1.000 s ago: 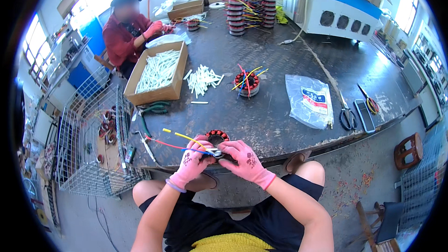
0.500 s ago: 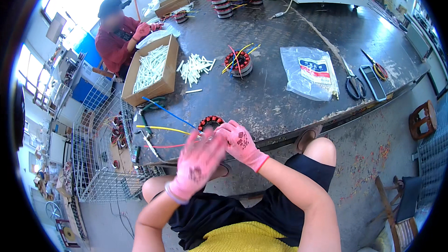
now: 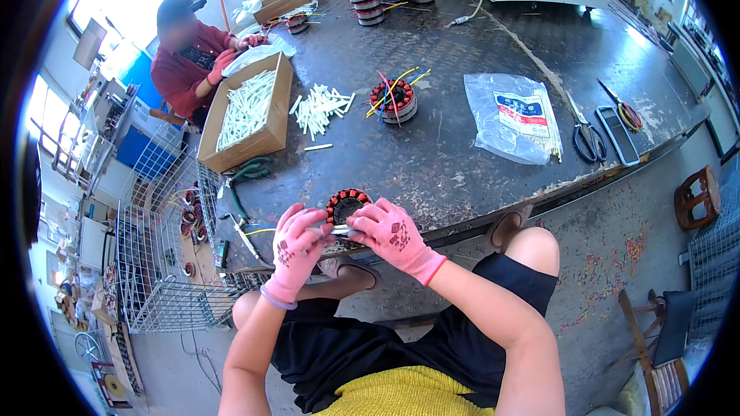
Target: The person assembles small motor components by inserting white insulation strips into the slots of a stator core and then threading colored wires through the core using a small tool.
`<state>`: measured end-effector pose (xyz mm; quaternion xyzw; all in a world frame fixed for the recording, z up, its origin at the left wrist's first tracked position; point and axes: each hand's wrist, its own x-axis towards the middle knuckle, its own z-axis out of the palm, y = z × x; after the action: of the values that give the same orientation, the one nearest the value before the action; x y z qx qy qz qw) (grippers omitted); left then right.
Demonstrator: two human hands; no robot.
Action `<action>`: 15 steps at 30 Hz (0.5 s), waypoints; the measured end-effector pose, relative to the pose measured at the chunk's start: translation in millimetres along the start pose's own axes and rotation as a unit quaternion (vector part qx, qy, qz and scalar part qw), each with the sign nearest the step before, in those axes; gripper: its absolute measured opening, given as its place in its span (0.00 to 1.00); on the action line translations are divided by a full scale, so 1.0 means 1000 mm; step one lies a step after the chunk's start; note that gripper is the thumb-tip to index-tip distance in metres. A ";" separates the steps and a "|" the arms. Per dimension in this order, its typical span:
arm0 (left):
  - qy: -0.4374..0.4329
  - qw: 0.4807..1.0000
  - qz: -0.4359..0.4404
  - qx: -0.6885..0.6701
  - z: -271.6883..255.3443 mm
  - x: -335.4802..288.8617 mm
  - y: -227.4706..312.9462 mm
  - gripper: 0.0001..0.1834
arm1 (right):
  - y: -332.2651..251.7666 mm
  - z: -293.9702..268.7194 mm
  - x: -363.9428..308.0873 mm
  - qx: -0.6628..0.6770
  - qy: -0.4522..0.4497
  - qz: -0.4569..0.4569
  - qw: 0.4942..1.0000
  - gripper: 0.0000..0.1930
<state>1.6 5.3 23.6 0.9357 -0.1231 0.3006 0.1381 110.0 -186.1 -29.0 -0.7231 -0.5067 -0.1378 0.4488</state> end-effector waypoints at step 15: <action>-0.134 0.989 0.023 0.056 0.003 0.016 0.009 0.21 | 0.001 -0.003 0.004 -0.110 -0.038 -0.093 0.989 0.14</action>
<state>13.2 -6.1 32.7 0.9707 -0.1448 0.1822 0.0607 113.2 -186.3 -24.8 -0.7221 -0.5706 -0.2062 0.3323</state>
